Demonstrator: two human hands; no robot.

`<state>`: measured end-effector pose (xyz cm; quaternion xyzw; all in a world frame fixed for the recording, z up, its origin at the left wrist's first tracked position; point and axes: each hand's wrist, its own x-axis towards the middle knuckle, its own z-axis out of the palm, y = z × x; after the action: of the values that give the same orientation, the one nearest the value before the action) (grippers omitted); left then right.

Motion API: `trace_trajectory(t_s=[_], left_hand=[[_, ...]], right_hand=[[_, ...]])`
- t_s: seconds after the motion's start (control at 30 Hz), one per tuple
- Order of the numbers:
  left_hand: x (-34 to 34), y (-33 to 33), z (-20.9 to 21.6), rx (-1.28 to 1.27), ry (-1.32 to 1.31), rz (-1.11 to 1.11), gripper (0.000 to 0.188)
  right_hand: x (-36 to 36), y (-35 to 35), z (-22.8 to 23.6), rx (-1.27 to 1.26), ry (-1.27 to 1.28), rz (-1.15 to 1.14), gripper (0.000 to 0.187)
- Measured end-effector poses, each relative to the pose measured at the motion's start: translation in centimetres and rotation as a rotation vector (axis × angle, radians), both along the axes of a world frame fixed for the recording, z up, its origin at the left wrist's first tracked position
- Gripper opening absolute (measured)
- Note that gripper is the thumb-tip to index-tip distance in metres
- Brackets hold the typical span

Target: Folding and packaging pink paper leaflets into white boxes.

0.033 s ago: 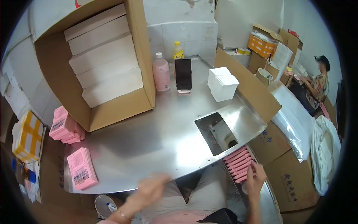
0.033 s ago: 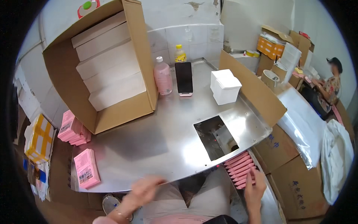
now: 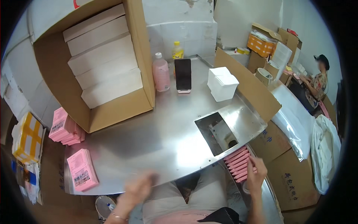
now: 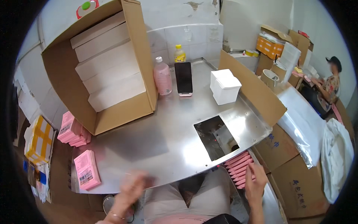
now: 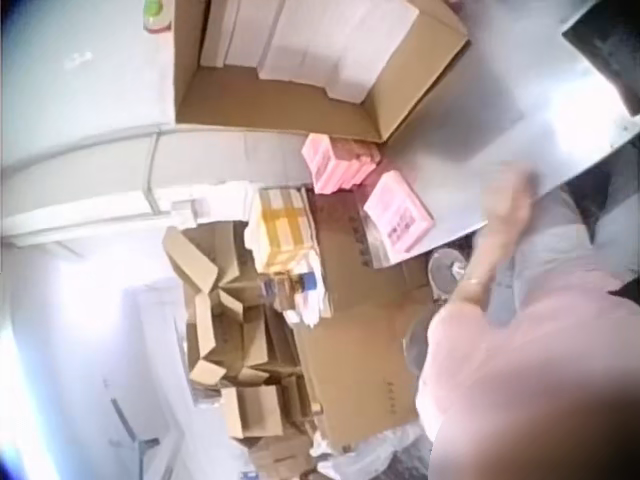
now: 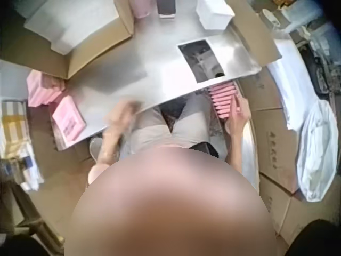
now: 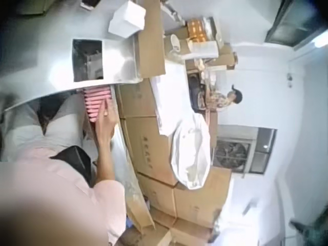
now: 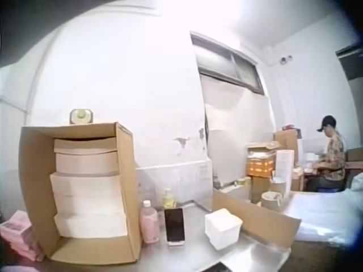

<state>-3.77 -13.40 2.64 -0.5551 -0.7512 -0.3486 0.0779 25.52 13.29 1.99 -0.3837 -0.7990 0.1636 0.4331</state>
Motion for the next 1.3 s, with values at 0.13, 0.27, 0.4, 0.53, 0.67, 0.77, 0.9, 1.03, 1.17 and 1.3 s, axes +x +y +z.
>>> trace_trajectory(t_s=[0.13, 0.27, 0.4, 0.53, 0.67, 0.77, 0.9, 1.03, 1.17, 1.3], left_hand=[[-10.3, -12.2, -1.7, 0.094, 0.358, 0.689, 0.030], [-15.2, -19.4, -3.7, -0.184, 0.379, 1.064, 0.036], [-15.5, -20.8, -5.2, -0.484, 0.088, 1.323, 0.047], [-16.7, -24.8, -6.5, -0.535, 0.078, 1.300, 0.053], [-16.9, -23.2, -6.3, -0.565, 0.074, 1.265, 0.050], [-16.4, -23.2, -6.1, -0.548, 0.135, 1.204, 0.050], [-15.6, -18.9, -5.2, -0.592, 0.090, 1.256, 0.054], [-13.9, -12.7, -3.8, -0.834, 0.068, 1.444, 0.058], [-15.0, -13.5, -4.3, -0.787, 0.051, 1.233, 0.057], [-13.3, -15.5, -0.8, -0.158, 0.431, 0.854, 0.059]], right_hand=[[-7.2, 8.0, 3.0, 0.268, 0.011, 0.139, 0.012], [-14.5, 18.1, 5.8, 0.397, 0.014, 0.252, 0.008], [-23.0, 28.0, 6.2, 0.508, -0.198, 0.231, 0.023], [-30.5, 34.5, 5.6, 0.514, -0.210, 0.322, 0.044], [-31.9, 34.4, 5.3, -0.003, -0.494, 0.263, 0.056], [-30.5, 32.3, 6.0, -0.012, -0.552, 0.186, 0.055], [-26.3, 29.1, 5.8, -0.043, -0.574, 0.152, 0.053], [-22.0, 27.3, 6.2, -0.066, -0.508, 0.171, 0.057], [-18.4, 26.8, 8.0, 0.108, -0.280, 0.392, 0.037], [-15.1, 21.4, 9.1, 0.172, -0.226, 0.334, 0.033]])
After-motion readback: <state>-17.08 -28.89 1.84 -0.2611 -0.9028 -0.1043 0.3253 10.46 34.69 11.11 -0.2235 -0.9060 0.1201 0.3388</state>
